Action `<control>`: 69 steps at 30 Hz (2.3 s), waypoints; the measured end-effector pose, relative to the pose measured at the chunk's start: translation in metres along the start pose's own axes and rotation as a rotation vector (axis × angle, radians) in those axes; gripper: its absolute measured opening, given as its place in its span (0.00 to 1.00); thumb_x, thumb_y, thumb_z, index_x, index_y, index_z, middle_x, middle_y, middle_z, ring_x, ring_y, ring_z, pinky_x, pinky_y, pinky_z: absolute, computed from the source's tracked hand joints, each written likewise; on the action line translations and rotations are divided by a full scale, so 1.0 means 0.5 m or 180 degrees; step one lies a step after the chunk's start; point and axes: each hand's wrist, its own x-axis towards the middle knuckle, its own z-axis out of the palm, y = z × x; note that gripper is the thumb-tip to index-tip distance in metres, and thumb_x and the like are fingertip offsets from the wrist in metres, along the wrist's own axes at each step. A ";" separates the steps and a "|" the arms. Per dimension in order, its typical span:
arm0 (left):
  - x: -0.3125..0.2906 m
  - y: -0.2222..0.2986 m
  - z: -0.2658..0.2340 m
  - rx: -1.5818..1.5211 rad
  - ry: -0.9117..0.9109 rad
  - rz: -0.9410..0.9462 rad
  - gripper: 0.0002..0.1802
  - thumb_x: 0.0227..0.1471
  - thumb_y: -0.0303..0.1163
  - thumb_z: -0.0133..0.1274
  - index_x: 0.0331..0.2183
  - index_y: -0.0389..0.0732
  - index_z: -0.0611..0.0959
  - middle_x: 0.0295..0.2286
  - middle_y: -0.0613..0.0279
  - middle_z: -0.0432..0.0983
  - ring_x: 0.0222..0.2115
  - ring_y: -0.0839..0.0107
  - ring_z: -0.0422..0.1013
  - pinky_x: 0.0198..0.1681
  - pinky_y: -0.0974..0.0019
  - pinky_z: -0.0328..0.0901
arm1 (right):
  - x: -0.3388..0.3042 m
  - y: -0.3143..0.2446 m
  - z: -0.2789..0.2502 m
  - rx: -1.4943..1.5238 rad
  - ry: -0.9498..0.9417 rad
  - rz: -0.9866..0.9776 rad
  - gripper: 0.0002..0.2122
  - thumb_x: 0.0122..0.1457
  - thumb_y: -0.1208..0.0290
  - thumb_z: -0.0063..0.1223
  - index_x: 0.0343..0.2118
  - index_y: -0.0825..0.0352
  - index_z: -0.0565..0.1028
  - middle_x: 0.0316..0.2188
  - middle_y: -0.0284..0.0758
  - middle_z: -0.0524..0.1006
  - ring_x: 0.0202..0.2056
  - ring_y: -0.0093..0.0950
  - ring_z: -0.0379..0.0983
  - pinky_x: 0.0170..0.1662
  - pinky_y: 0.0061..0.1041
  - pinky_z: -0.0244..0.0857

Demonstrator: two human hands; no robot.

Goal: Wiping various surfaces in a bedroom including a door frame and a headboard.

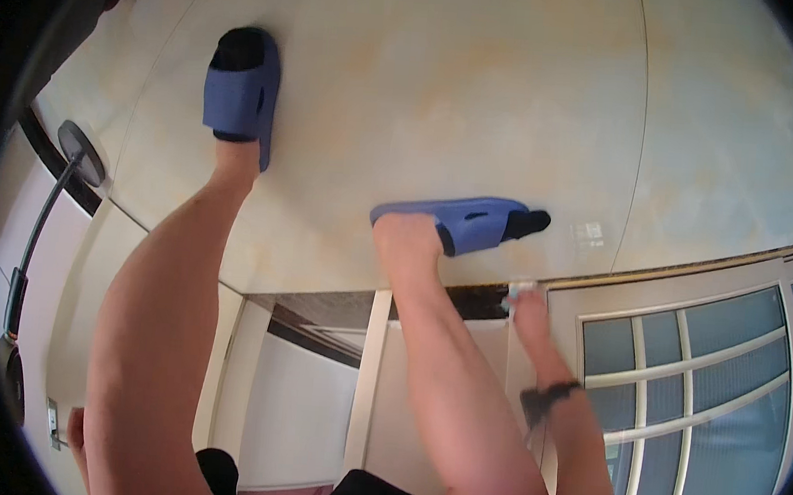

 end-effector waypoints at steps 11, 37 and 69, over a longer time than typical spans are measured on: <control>0.026 -0.057 -0.199 -0.0122 -0.0499 0.0689 0.11 0.62 0.33 0.49 0.38 0.33 0.78 0.27 0.64 0.72 0.28 0.74 0.66 0.31 0.69 0.62 | -0.298 -0.103 -0.132 0.0167 0.0176 -0.0065 0.09 0.47 0.77 0.53 0.28 0.61 0.84 0.29 0.36 0.78 0.39 0.35 0.73 0.43 0.32 0.70; -0.474 0.027 -0.470 -0.0755 -0.2529 0.4610 0.09 0.58 0.27 0.55 0.41 0.35 0.80 0.29 0.65 0.77 0.31 0.79 0.72 0.35 0.75 0.67 | -1.174 -0.939 -0.769 0.7888 0.2797 -0.1824 0.11 0.62 0.75 0.51 0.47 0.68 0.74 0.43 0.36 0.77 0.45 0.30 0.75 0.51 0.32 0.69; -0.473 -0.268 -0.576 -0.1605 -0.2134 0.4971 0.08 0.54 0.17 0.55 0.32 0.39 0.73 0.26 0.71 0.68 0.25 0.85 0.64 0.28 0.78 0.60 | -1.213 -1.272 -0.918 0.3332 0.2836 -0.2309 0.10 0.55 0.70 0.63 0.37 0.67 0.75 0.35 0.38 0.77 0.38 0.31 0.74 0.41 0.31 0.68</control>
